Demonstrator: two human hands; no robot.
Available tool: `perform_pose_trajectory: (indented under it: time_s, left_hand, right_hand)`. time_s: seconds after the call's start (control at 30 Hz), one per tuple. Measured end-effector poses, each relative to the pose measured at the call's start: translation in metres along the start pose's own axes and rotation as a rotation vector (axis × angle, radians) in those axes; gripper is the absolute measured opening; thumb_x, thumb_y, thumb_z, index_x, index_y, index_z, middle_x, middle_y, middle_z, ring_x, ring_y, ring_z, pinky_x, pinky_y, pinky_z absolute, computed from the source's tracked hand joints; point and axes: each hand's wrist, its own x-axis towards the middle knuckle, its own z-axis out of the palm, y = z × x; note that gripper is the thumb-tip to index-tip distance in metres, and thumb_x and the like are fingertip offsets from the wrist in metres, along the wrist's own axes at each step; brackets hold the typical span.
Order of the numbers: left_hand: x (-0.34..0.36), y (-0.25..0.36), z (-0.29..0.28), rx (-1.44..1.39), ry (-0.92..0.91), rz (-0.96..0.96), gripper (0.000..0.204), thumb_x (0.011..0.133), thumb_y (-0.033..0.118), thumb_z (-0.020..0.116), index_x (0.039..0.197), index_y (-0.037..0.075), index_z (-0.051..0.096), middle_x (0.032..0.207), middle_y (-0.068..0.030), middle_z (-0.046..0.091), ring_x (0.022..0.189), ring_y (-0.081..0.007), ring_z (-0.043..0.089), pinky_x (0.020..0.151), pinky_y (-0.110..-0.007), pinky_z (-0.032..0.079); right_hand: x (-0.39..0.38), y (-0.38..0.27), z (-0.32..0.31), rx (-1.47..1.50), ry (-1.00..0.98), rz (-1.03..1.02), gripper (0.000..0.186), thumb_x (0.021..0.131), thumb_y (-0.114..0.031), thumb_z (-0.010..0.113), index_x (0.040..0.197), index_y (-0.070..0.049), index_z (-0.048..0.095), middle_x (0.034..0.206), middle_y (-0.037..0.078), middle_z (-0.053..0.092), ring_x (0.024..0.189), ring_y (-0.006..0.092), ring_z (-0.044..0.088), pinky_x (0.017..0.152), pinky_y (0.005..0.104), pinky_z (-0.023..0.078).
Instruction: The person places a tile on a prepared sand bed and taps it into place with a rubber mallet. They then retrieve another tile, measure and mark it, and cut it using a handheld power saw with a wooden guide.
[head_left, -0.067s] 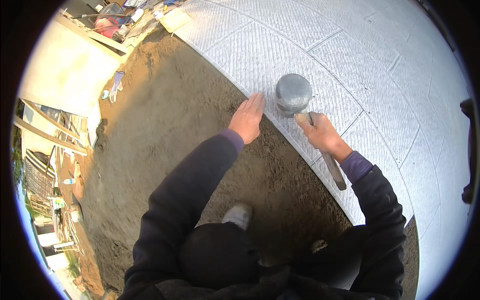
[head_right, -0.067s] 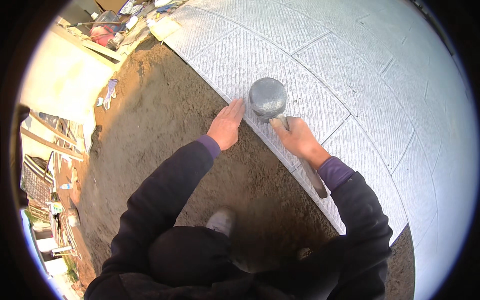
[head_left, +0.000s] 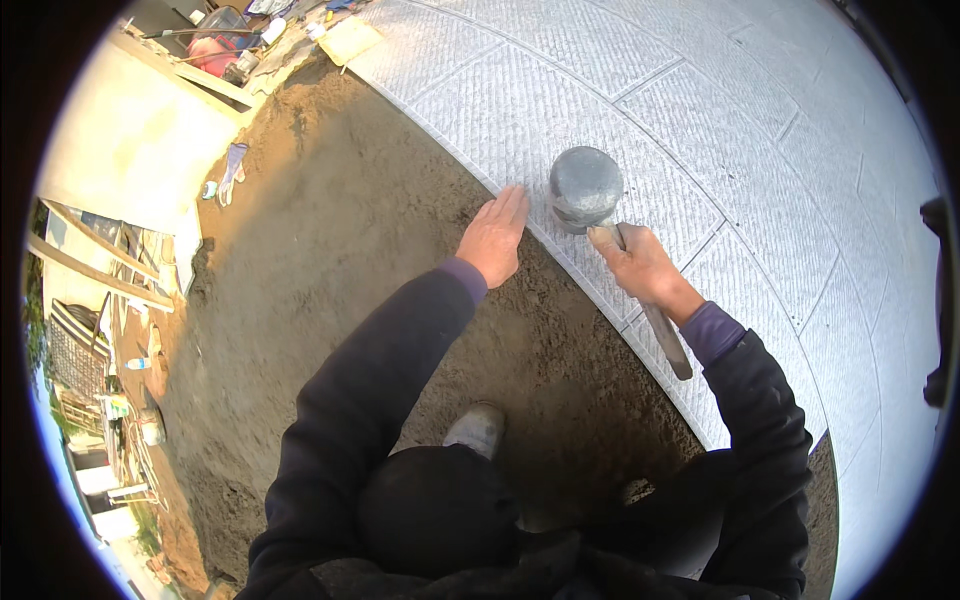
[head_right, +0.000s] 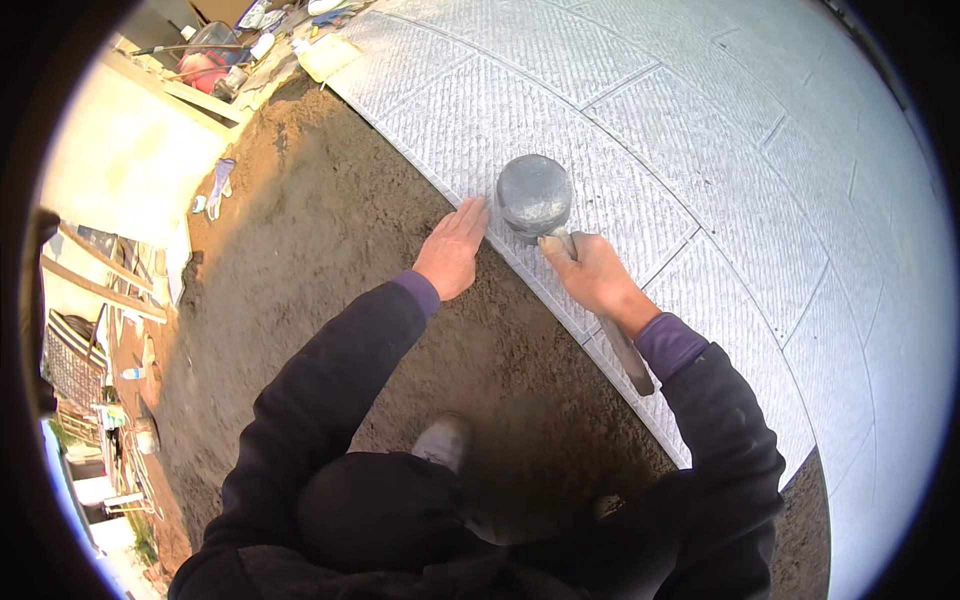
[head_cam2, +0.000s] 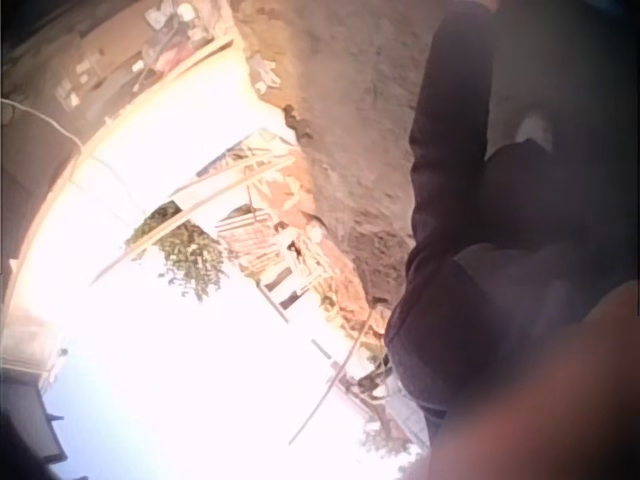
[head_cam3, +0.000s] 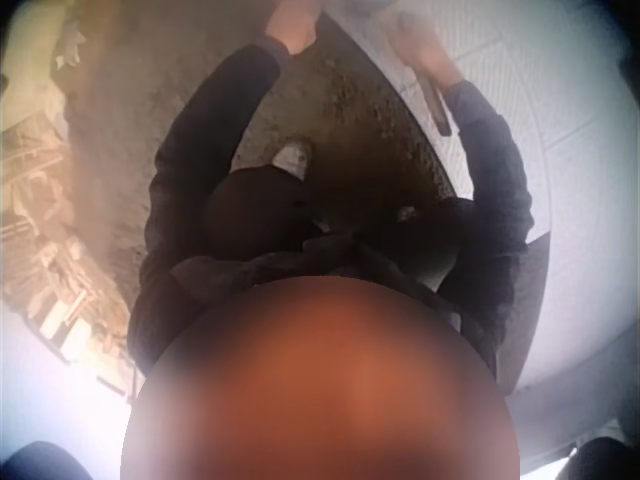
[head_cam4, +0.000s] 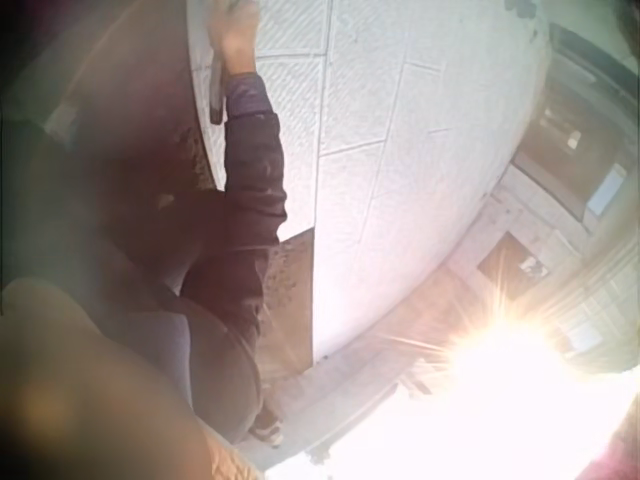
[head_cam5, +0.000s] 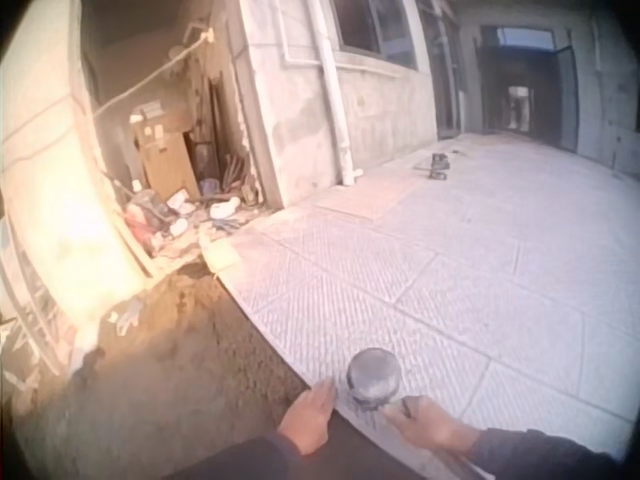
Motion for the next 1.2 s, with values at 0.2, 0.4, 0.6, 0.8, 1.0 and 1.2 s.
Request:
perform_pose_trajectory:
  time_s: [0.2, 0.4, 0.6, 0.8, 1.0, 1.2]
  left_hand:
    - [0.0, 0.0, 0.003, 0.014, -0.037, -0.032, 0.07, 0.08, -0.007, 0.053, 0.15, -0.009, 0.042, 0.161, -0.0259, 0.037, 0.153, -0.04, 0.032, 0.124, -0.048, 0.029]
    - [0.001, -0.009, 0.013, 0.119, -0.004, 0.031, 0.066, 0.082, -0.004, 0.057, 0.147, -0.009, 0.047, 0.16, -0.0239, 0.042, 0.15, -0.0371, 0.038, 0.123, -0.047, 0.032]
    - [0.029, 0.02, -0.003, 0.055, -0.101, -0.01, 0.065, 0.087, 0.0, 0.056, 0.15, -0.007, 0.041, 0.159, -0.024, 0.041, 0.151, -0.0369, 0.035, 0.124, -0.045, 0.029]
    - [0.098, 0.139, 0.015, 0.095, -0.104, 0.385, 0.062, 0.107, 0.028, 0.05, 0.158, -0.001, 0.034, 0.165, -0.0204, 0.034, 0.155, -0.0327, 0.029, 0.128, -0.046, 0.023]
    - [0.133, 0.217, 0.028, 0.311, -0.289, 0.653, 0.068, 0.109, 0.043, 0.048, 0.162, 0.004, 0.03, 0.168, -0.0157, 0.03, 0.156, -0.0286, 0.028, 0.129, -0.043, 0.022]
    - [0.151, 0.284, 0.071, 0.24, -0.307, 0.672, 0.074, 0.109, 0.053, 0.041, 0.162, 0.002, 0.029, 0.169, -0.0174, 0.027, 0.158, -0.0308, 0.024, 0.13, -0.044, 0.02]
  right_hand:
    - [0.0, -0.007, 0.0, -0.027, -0.049, 0.05, 0.058, 0.105, -0.046, 0.059, 0.084, 0.008, 0.066, 0.069, 0.016, 0.064, 0.065, 0.0208, 0.061, 0.063, 0.0423, 0.051]
    - [-0.023, -0.01, -0.013, -0.11, -0.092, 0.122, 0.06, 0.107, -0.047, 0.055, 0.078, 0.005, 0.062, 0.066, 0.013, 0.06, 0.061, 0.0194, 0.059, 0.06, 0.0414, 0.05]
    - [-0.178, 0.048, -0.061, -0.005, -0.086, 0.095, 0.055, 0.108, -0.045, 0.057, 0.077, 0.0, 0.062, 0.061, 0.007, 0.055, 0.053, 0.0145, 0.05, 0.05, 0.0368, 0.045]
    - [-0.35, 0.115, -0.082, 0.08, 0.235, 0.226, 0.049, 0.107, -0.037, 0.062, 0.086, 0.007, 0.06, 0.059, 0.0, 0.046, 0.056, 0.0072, 0.041, 0.047, 0.0318, 0.033]
    - [-0.438, 0.172, -0.073, 0.147, 0.443, 0.379, 0.048, 0.108, -0.038, 0.061, 0.094, 0.008, 0.063, 0.066, 0.001, 0.051, 0.064, 0.0079, 0.043, 0.053, 0.0307, 0.035]
    - [-0.458, 0.198, -0.075, 0.241, 0.493, 0.433, 0.044, 0.11, -0.032, 0.058, 0.094, 0.009, 0.062, 0.067, 0.001, 0.052, 0.067, 0.0086, 0.044, 0.054, 0.0314, 0.036]
